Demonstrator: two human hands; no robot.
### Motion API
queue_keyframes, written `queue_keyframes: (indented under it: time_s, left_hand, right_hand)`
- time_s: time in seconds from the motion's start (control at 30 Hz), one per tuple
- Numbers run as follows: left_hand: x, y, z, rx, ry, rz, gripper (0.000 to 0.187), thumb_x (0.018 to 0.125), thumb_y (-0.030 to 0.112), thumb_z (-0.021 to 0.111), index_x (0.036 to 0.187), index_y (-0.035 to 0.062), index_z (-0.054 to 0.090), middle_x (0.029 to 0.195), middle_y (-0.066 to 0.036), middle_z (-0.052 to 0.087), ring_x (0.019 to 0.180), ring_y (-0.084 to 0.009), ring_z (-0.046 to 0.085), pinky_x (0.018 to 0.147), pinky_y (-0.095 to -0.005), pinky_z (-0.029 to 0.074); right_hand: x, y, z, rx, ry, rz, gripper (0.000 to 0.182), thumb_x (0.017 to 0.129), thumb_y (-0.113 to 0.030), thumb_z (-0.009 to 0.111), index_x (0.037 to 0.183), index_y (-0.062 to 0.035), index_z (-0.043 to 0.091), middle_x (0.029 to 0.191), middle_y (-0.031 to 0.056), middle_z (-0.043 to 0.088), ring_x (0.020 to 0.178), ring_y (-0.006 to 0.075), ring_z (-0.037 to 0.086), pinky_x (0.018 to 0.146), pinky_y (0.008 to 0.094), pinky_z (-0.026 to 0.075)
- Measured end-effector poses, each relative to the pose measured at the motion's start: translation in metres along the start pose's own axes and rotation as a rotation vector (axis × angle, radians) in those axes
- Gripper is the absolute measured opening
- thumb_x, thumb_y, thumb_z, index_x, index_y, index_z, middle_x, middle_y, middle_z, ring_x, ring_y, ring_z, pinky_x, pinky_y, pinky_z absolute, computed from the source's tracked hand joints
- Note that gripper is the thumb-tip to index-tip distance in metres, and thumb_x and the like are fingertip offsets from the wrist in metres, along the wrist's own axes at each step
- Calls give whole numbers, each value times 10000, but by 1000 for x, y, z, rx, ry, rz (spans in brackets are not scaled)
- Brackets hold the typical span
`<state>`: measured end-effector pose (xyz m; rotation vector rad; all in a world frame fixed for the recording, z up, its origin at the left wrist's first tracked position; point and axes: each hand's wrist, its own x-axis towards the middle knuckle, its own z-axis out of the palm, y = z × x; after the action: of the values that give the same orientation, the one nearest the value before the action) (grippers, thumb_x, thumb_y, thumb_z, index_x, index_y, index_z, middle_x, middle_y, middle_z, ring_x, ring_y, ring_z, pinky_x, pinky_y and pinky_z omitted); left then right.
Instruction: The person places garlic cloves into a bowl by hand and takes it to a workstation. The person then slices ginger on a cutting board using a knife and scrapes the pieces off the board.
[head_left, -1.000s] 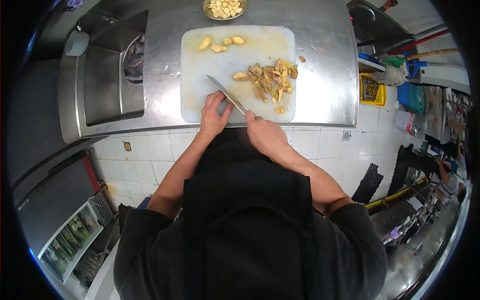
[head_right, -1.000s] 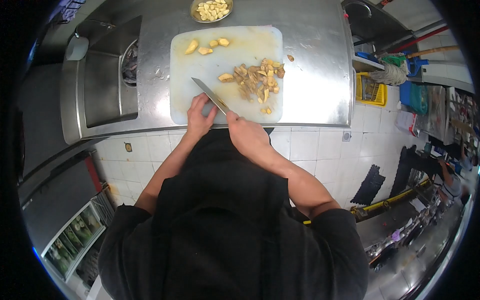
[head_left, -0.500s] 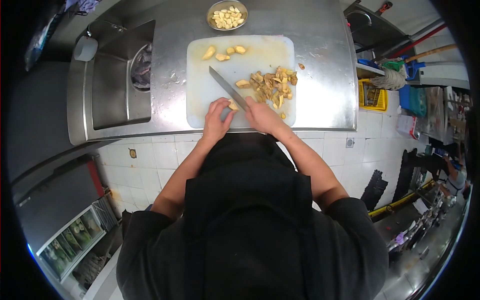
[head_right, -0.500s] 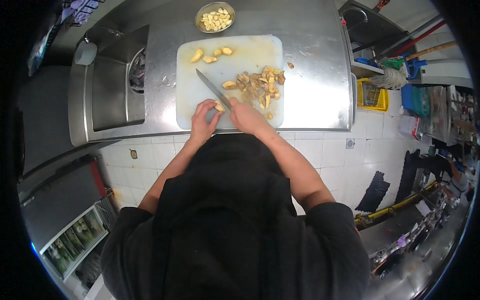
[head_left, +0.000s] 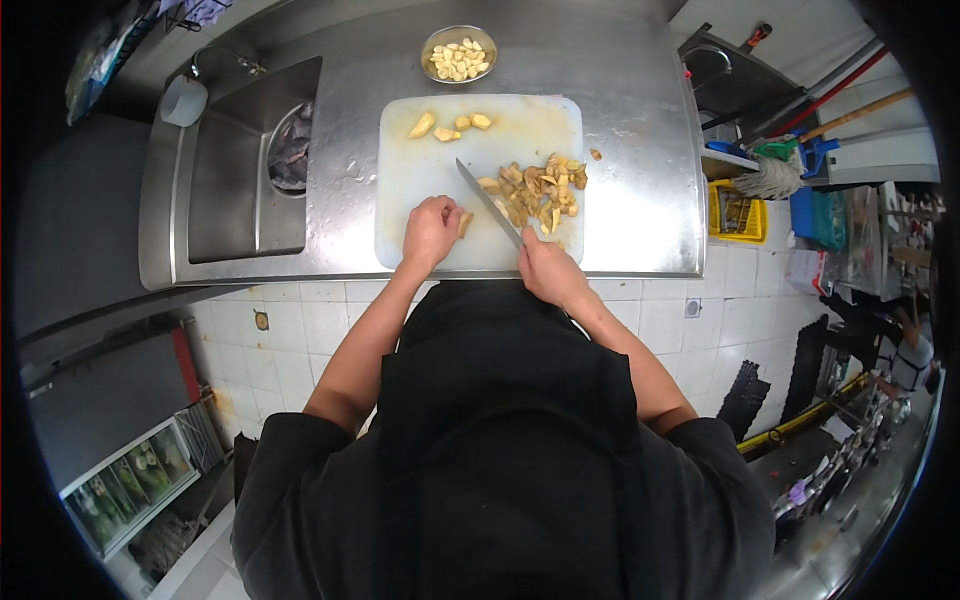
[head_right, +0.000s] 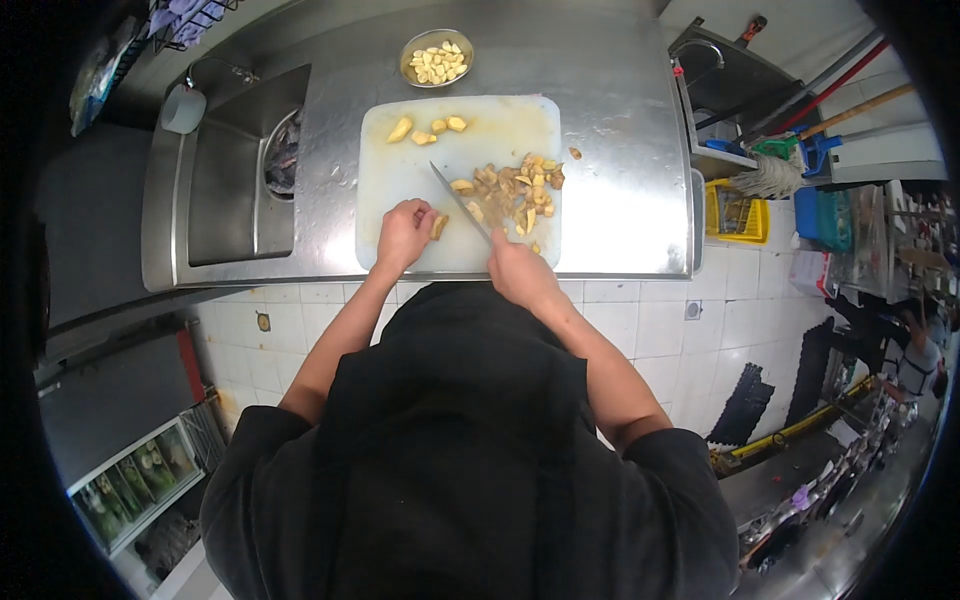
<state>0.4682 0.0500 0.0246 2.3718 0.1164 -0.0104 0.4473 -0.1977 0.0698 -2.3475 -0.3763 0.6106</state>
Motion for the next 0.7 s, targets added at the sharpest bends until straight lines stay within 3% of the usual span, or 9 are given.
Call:
queue_keyframes:
  time_s: [0.07,0.13,0.27,0.43,0.7]
  left_hand:
    - [-7,-4,5,-43,24,30,132,948,104,741,1005,-14,737,1021,-177,727,710,-284,730,681,-380,598]
    - [-16,8,4,-354,-30,-92,145,947,76,743,1050,-26,730,1119,-162,705,775,-216,746,708,-344,609]
    - [-26,6,19,-450,9,56,140,938,38,733,1053,-40,715,1142,-157,678,852,-213,752,709,-329,606]
    - [-29,10,22,-273,25,145,232,895,-2,736,1119,-43,696,1127,-160,680,898,-265,724,804,-360,597]
    - [-34,8,28,-287,62,111,307,872,23,734,1170,-31,684,1134,-156,682,929,-298,708,828,-374,584]
  right_hand:
    - [-2,1,0,-13,0,-1,202,992,-134,550,1108,27,514,820,316,697,808,534,683,748,632,526]
    - [-3,3,2,-17,-4,-26,196,984,-125,553,1103,26,512,810,311,697,797,530,684,739,630,530]
    - [-4,-5,3,-43,7,-54,192,978,-120,559,1101,21,517,805,299,695,790,517,691,736,616,539]
    - [-13,-32,-4,-183,-66,-28,190,995,-122,545,1131,4,504,889,285,711,829,491,709,752,589,555]
    - [-27,-48,-8,-240,-167,16,191,1024,-136,519,1147,-1,463,994,300,708,864,497,719,758,588,568]
